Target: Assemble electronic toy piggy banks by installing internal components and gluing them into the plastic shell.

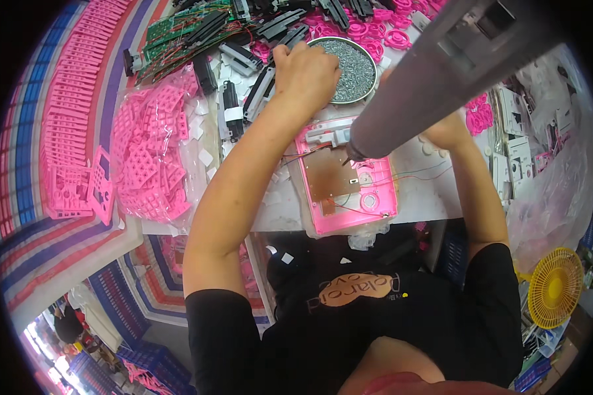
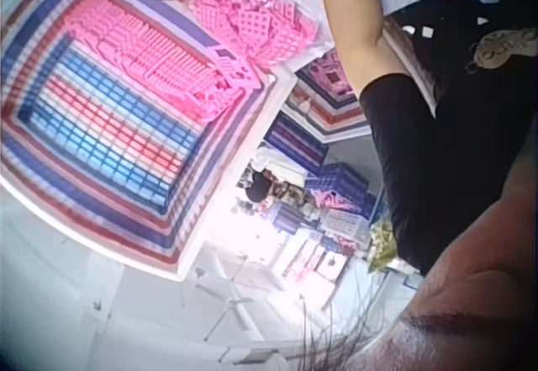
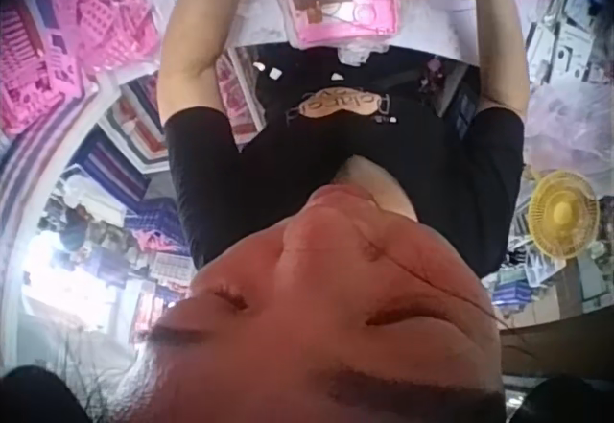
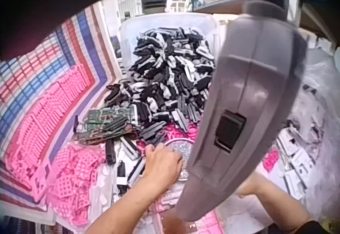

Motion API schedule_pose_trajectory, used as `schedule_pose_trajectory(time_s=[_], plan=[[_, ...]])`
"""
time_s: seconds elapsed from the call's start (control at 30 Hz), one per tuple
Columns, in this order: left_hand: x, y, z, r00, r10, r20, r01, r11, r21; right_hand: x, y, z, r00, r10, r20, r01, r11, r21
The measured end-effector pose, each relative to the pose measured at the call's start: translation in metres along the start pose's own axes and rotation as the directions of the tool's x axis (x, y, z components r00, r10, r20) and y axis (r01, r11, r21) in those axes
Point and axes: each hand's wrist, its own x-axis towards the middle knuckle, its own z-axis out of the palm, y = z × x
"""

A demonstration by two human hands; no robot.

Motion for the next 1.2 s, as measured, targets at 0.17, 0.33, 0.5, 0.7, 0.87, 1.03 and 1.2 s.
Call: schedule_pose_trajectory(time_s=[0.17,0.33,0.5,0.7,0.87,1.03,1.2], plan=[[0.012,-0.006,0.018,1.000,0.018,0.009,-0.019,0.995,0.099,0.073,-0.120,0.038,0.973,-0.042,-0.228,0.178,0.764,0.620],[0.006,-0.003,-0.006,0.994,0.012,-0.111,-0.036,0.976,-0.216,0.089,-0.083,0.019,0.988,-0.049,0.148,-0.066,0.726,0.684],[-0.049,0.034,-0.063,0.980,0.142,-0.136,-0.168,0.965,-0.202,0.043,-0.063,0.027,0.947,-0.090,-0.308,0.178,0.946,0.272],[-0.089,0.055,-0.065,0.993,0.005,-0.116,-0.062,0.865,-0.497,0.024,-0.064,0.047,0.905,-0.367,-0.214,0.420,0.702,0.575],[-0.090,0.059,-0.057,0.982,-0.066,-0.176,-0.051,0.809,-0.586,0.019,-0.069,0.050,0.921,-0.338,-0.194,0.383,0.697,0.607],[-0.092,0.063,-0.055,0.983,-0.011,-0.182,-0.066,0.909,-0.411,0.016,-0.063,0.054,0.924,-0.299,-0.239,0.382,0.771,0.510],[-0.082,0.072,-0.058,0.980,-0.088,-0.179,0.048,0.975,-0.216,0.020,-0.041,0.050,0.936,-0.192,-0.296,0.307,0.856,0.416]])
